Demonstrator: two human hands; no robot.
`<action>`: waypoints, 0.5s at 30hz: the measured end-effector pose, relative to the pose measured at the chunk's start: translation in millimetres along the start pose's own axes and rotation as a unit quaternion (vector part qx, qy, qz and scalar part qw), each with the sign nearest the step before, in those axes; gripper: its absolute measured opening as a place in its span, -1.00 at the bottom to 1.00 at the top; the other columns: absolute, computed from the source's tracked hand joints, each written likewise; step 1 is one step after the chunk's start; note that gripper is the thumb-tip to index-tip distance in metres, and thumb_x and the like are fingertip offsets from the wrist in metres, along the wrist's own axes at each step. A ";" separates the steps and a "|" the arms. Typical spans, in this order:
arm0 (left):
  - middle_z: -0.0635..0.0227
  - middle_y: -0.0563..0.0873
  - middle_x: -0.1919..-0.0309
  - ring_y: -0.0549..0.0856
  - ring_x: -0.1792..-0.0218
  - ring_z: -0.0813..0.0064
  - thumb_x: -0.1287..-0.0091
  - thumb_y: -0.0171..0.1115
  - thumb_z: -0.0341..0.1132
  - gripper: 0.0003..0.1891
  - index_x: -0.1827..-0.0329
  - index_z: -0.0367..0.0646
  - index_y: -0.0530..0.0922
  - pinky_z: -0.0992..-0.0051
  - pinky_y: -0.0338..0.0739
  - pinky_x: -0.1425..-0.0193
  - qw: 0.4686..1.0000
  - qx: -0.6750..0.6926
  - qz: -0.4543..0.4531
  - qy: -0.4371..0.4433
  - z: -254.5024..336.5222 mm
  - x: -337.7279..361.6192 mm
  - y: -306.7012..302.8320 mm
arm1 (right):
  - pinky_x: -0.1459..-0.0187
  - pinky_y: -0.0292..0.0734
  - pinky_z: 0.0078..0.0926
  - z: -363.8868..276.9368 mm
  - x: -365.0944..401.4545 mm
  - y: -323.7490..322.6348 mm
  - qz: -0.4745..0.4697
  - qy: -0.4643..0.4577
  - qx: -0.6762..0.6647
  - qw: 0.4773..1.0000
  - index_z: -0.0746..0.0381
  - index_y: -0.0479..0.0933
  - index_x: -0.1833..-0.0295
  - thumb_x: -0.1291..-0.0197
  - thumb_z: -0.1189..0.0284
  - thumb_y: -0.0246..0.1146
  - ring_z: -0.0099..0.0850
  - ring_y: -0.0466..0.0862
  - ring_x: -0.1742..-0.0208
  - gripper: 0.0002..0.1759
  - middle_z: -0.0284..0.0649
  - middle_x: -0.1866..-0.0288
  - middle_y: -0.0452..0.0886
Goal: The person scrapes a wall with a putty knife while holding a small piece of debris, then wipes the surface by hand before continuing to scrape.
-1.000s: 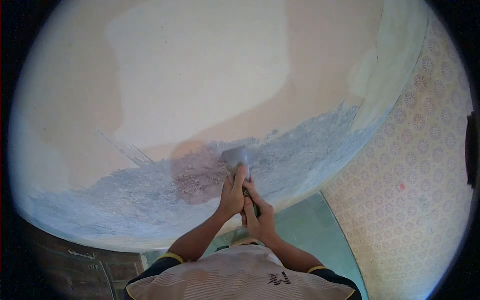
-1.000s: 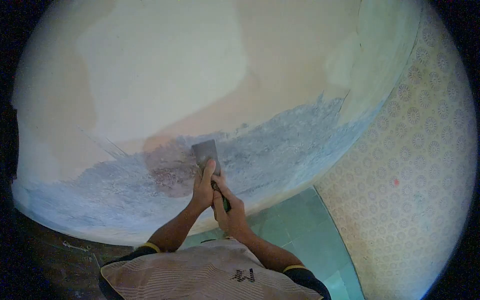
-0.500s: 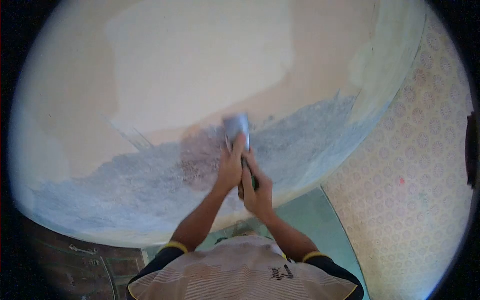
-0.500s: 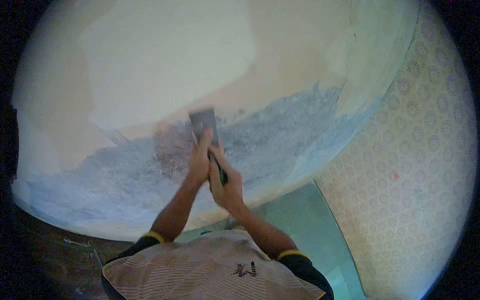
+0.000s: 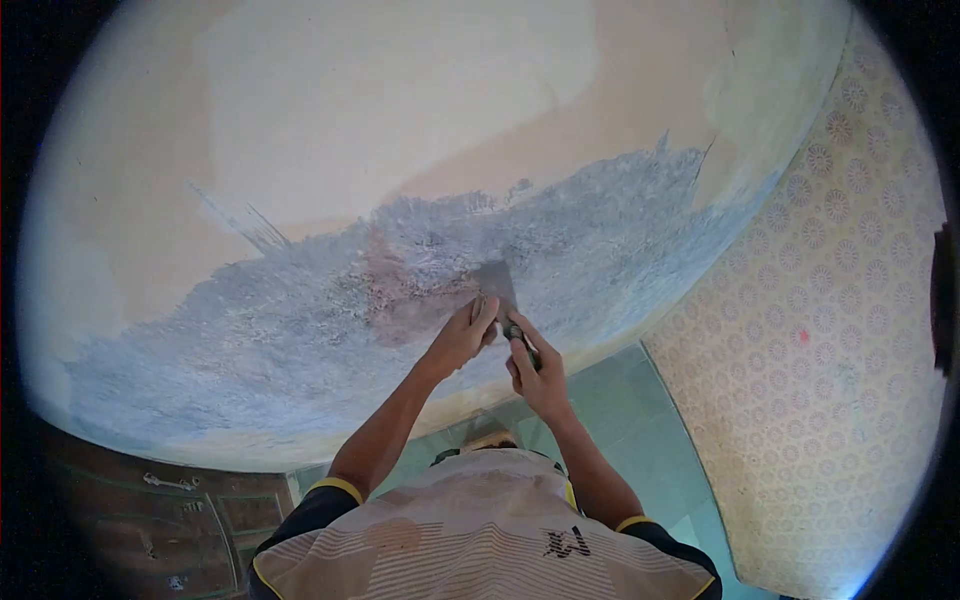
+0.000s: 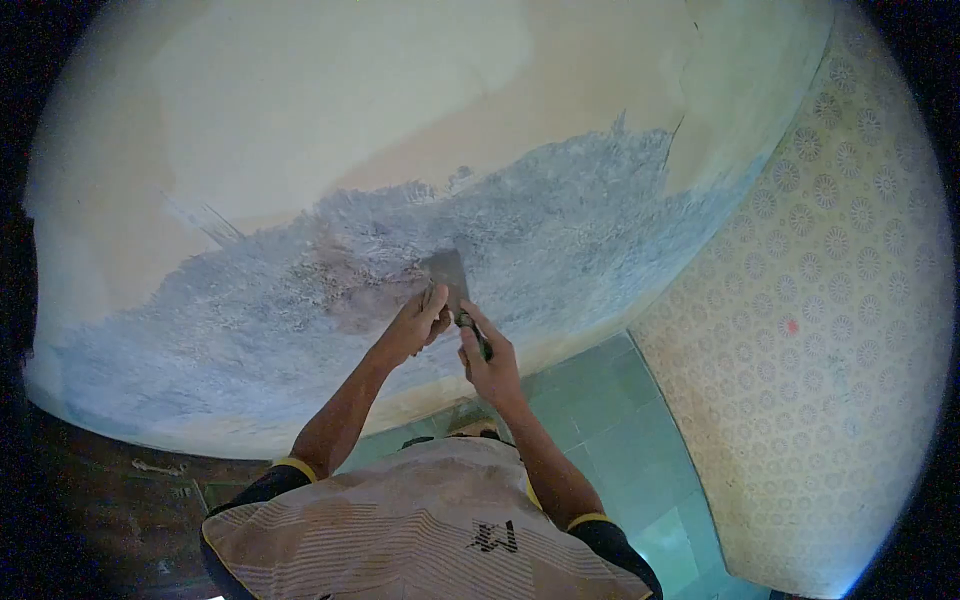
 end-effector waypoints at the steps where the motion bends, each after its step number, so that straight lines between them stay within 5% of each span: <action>1: 0.54 0.46 0.50 0.34 0.60 0.70 -0.57 -0.07 0.23 -0.45 0.21 -0.14 0.48 0.59 0.27 0.54 1.000 -0.003 -0.005 -0.009 -11.3 5.3 -2.5 | 0.53 0.28 -0.63 9.1 7.7 -11.8 0.034 0.021 -0.001 0.999 0.21 0.33 -0.53 -0.53 0.35 0.13 -0.70 0.35 0.56 -0.48 -0.45 0.53 0.42; 3: 0.57 0.41 0.51 0.30 0.61 0.70 -0.58 -0.10 0.24 -0.46 0.16 -0.13 0.46 0.59 0.26 0.54 1.000 -0.007 -0.005 -0.013 -37.8 7.4 -5.4 | 0.54 0.28 -0.62 21.2 16.8 -17.1 0.063 0.038 -0.003 0.997 0.24 0.29 -0.55 -0.52 0.34 0.16 -0.70 0.36 0.56 -0.43 -0.45 0.53 0.43; 5: 0.56 0.37 0.50 0.30 0.57 0.69 -0.59 -0.15 0.22 -0.49 0.06 -0.10 0.41 0.56 0.26 0.54 0.989 0.147 -0.022 0.013 -62.6 6.9 -2.5 | 0.59 0.24 -0.67 32.3 30.0 -36.8 0.196 0.050 -0.011 0.979 0.25 0.46 -0.37 -0.45 0.33 0.27 -0.73 0.35 0.60 -0.54 -0.48 0.51 0.45; 6: 0.56 0.37 0.50 0.30 0.57 0.69 -0.59 -0.15 0.22 -0.49 0.06 -0.10 0.41 0.56 0.26 0.54 0.989 0.148 -0.017 0.016 -59.7 13.7 -1.1 | 0.59 0.24 -0.67 38.0 29.1 -36.0 0.190 0.048 -0.011 0.981 0.25 0.46 -0.37 -0.45 0.33 0.27 -0.73 0.35 0.60 -0.54 -0.48 0.51 0.45; 8: 0.54 0.38 0.46 0.33 0.51 0.68 -0.62 -0.17 0.18 -0.50 0.01 -0.13 0.44 0.56 0.32 0.45 0.998 0.045 -0.033 -0.038 -59.1 33.6 14.2 | 0.61 0.26 -0.64 58.6 31.6 -35.3 0.189 0.083 -0.039 0.978 0.26 0.52 -0.04 -0.41 0.34 0.32 -0.72 0.38 0.62 -0.75 -0.47 0.52 0.45; 10: 0.50 0.48 0.40 0.42 0.43 0.69 -0.62 0.00 -0.01 -0.64 0.01 -0.17 0.49 0.57 0.39 0.33 0.996 0.056 -0.017 -0.067 -74.6 45.0 23.2 | 0.59 0.28 -0.62 64.9 38.1 -27.7 0.171 0.095 -0.016 0.981 0.24 0.48 0.07 -0.38 0.30 0.35 -0.70 0.40 0.61 -0.74 -0.47 0.54 0.44; 12: 0.47 0.57 0.36 0.52 0.36 0.69 -0.54 0.20 -0.23 -0.79 0.05 -0.22 0.54 0.58 0.46 0.22 0.992 0.053 0.049 0.108 -53.9 50.4 17.5 | 0.57 0.30 -0.60 72.3 41.5 -19.5 0.150 0.102 0.009 0.983 0.22 0.44 0.19 -0.36 0.26 0.38 -0.68 0.42 0.60 -0.69 -0.46 0.56 0.42; 15: 0.38 0.67 0.28 0.64 0.23 0.61 -0.44 0.30 -0.42 -0.90 0.10 -0.22 0.55 0.51 0.57 0.15 0.984 0.077 0.114 0.116 -54.3 60.7 -7.3 | 0.64 0.22 -0.64 73.3 42.1 -9.1 0.124 0.074 0.007 0.990 0.17 0.40 0.23 -0.39 0.32 0.34 -0.70 0.36 0.66 -0.74 -0.48 0.54 0.40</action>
Point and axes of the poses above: each hand's wrist, its own x-axis away from the middle knuckle, its own y-axis out of the palm, z = x × y, the point moved 10 cm from there along -x, towards the middle knuckle
